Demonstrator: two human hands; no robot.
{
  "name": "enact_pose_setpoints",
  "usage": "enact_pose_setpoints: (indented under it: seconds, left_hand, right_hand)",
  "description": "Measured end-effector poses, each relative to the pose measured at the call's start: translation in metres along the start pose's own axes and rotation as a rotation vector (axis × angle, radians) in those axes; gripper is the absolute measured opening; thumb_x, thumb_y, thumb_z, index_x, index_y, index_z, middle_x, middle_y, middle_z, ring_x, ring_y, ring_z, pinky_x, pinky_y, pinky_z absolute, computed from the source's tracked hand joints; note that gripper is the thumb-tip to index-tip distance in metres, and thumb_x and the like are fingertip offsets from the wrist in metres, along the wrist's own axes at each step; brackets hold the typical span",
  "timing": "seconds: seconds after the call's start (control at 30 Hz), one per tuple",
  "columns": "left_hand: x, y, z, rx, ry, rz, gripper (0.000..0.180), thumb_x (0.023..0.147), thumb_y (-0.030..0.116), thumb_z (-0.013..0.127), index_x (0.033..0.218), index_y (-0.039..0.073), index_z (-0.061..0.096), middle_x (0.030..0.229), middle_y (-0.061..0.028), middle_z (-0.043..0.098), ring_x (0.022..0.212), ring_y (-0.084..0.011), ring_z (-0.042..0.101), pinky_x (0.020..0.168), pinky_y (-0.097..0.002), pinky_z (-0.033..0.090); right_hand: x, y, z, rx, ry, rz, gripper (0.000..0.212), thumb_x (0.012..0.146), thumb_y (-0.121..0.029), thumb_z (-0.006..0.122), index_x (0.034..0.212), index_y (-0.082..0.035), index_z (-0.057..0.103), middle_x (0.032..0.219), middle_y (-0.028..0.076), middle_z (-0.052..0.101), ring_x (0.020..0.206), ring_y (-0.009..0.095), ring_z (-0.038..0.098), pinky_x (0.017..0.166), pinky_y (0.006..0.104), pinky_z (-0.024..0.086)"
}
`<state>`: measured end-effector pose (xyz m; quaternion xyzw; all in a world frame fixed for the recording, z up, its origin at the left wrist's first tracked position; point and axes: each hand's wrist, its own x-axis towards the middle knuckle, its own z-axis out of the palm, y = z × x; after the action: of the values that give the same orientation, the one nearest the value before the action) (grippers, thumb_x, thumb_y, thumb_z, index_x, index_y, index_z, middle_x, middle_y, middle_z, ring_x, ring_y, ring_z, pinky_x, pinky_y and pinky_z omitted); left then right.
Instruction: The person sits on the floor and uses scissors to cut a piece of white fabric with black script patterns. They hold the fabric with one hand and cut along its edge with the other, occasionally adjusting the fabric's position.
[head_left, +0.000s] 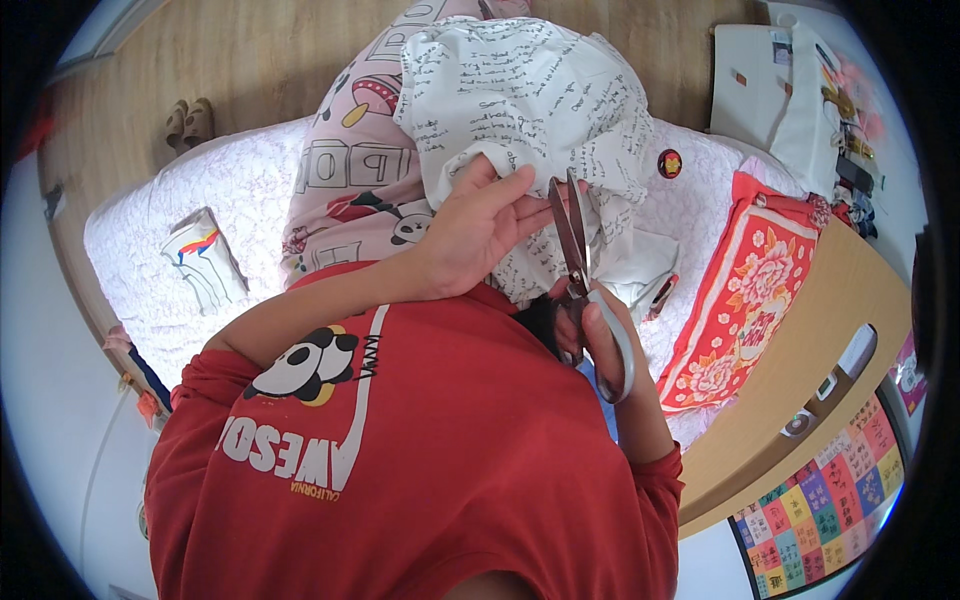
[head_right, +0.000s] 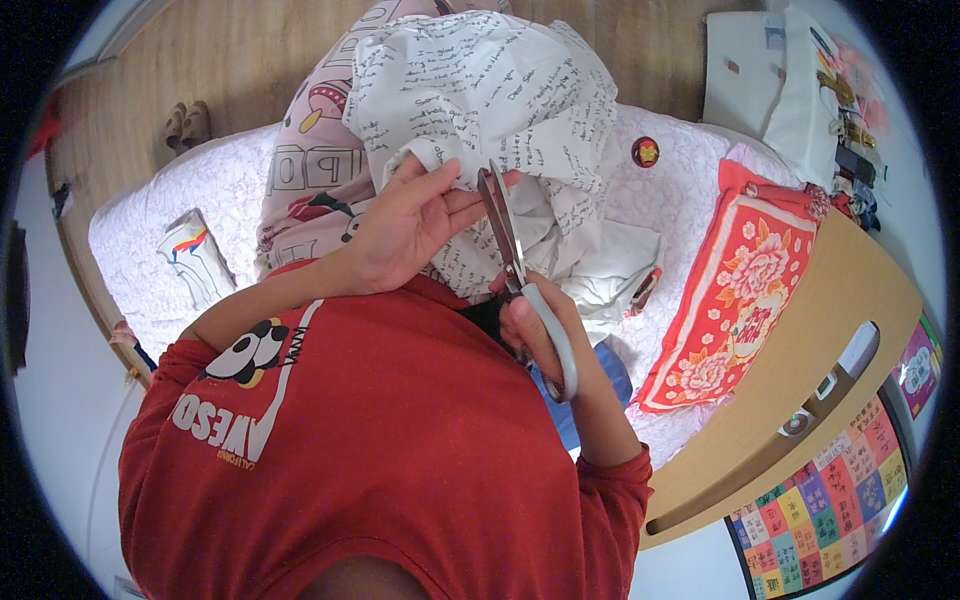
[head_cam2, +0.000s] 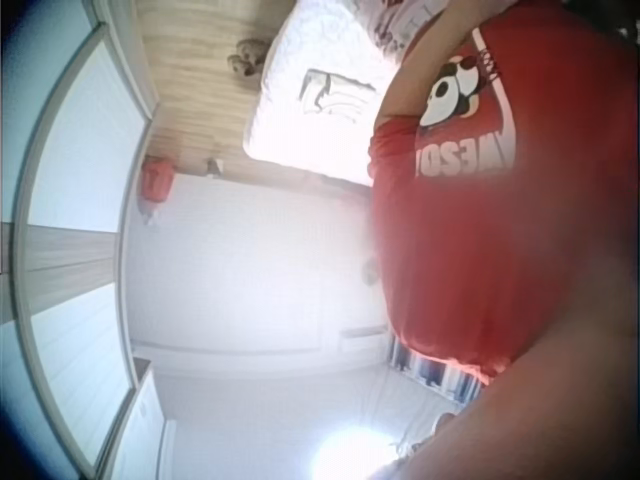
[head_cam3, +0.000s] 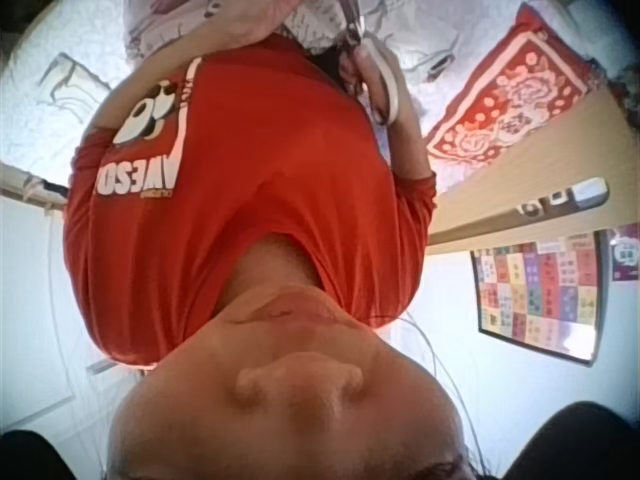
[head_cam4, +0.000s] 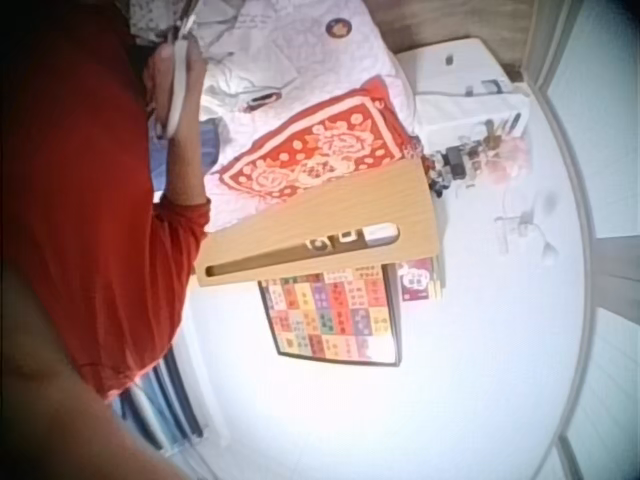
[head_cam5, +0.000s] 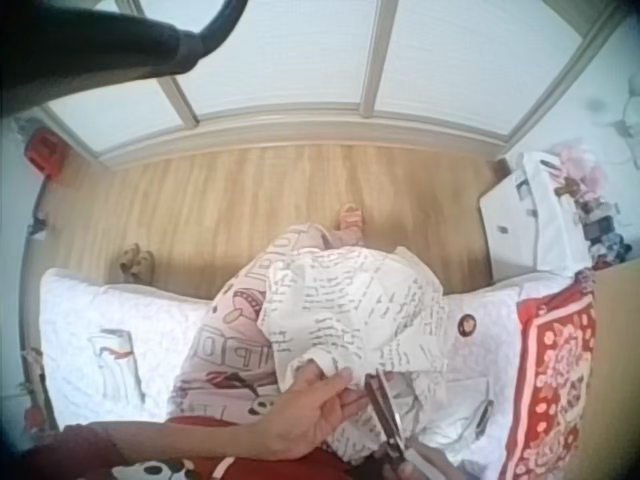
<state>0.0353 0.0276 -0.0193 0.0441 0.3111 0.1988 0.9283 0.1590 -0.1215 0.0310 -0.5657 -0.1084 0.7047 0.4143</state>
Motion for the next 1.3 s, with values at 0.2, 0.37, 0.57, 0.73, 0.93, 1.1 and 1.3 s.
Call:
enact_pose_setpoints:
  seconds: [0.2,0.37,0.57,0.73,0.93,1.1,1.3]
  left_hand:
    - [-0.001,-0.004,-0.003,-0.020,-0.054,0.033,0.035,0.096,0.012,0.032,0.130,0.003,0.028,0.132,-0.0135,0.040,0.119,-0.0302,0.045,0.102,-0.0395,0.036]
    - [-0.001,-0.008,-0.002,-0.035,-0.051,0.026,0.019,0.094,0.008,0.039,0.112,0.002,0.037,0.123,-0.0144,0.046,0.113,-0.0284,0.050,0.096,-0.0372,0.039]
    - [0.000,-0.012,-0.002,-0.045,-0.093,0.049,0.021,0.094,0.008,0.037,0.114,0.001,0.034,0.124,-0.0160,0.045,0.114,-0.0290,0.049,0.097,-0.0376,0.039]
    - [0.000,-0.013,-0.001,-0.044,-0.110,0.061,0.022,0.094,0.007,0.037,0.115,0.001,0.034,0.124,-0.0159,0.044,0.115,-0.0295,0.048,0.098,-0.0379,0.038]
    - [-0.001,-0.013,-0.001,-0.023,-0.140,0.073,0.026,0.094,0.008,0.036,0.120,0.002,0.033,0.124,-0.0148,0.044,0.115,-0.0293,0.048,0.098,-0.0383,0.038]
    - [-0.002,-0.012,0.000,-0.013,-0.147,0.075,0.027,0.095,0.009,0.035,0.121,0.002,0.032,0.125,-0.0150,0.044,0.117,-0.0294,0.047,0.098,-0.0378,0.037]
    - [-0.003,-0.011,-0.001,-0.027,-0.183,0.074,0.030,0.095,0.008,0.034,0.124,0.002,0.030,0.127,-0.0146,0.042,0.118,-0.0289,0.046,0.099,-0.0377,0.036]
  right_hand:
    - [0.004,-0.001,0.008,-0.076,0.030,-0.019,0.042,0.091,-0.039,0.047,0.107,0.000,0.048,0.060,-0.002,0.041,0.051,0.006,0.037,0.047,0.0198,0.030]
    - [0.007,-0.002,0.014,-0.052,0.072,-0.016,0.038,0.092,-0.034,0.044,0.109,0.000,0.046,0.059,-0.001,0.042,0.050,0.007,0.039,0.045,0.0204,0.030]
    - [0.015,-0.003,0.022,-0.053,0.128,-0.067,0.036,0.093,-0.034,0.042,0.108,-0.001,0.046,0.057,0.000,0.044,0.048,0.007,0.039,0.043,0.0210,0.030]
    - [0.020,-0.002,0.023,-0.015,0.138,-0.088,0.039,0.093,-0.038,0.042,0.107,-0.001,0.046,0.056,0.000,0.044,0.047,0.007,0.040,0.043,0.0208,0.031]
    - [0.019,-0.010,0.025,-0.095,0.174,-0.063,0.041,0.092,-0.040,0.044,0.104,-0.001,0.049,0.056,-0.001,0.042,0.047,0.006,0.040,0.043,0.0203,0.031]
    - [0.017,-0.014,0.028,-0.033,0.193,-0.023,0.041,0.091,-0.041,0.046,0.102,-0.001,0.049,0.056,-0.002,0.040,0.047,0.006,0.038,0.042,0.0201,0.030]
    - [0.019,-0.008,0.028,0.159,0.141,-0.006,0.045,0.091,-0.047,0.043,0.102,-0.003,0.047,0.061,-0.001,0.040,0.051,0.007,0.037,0.045,0.0202,0.029]
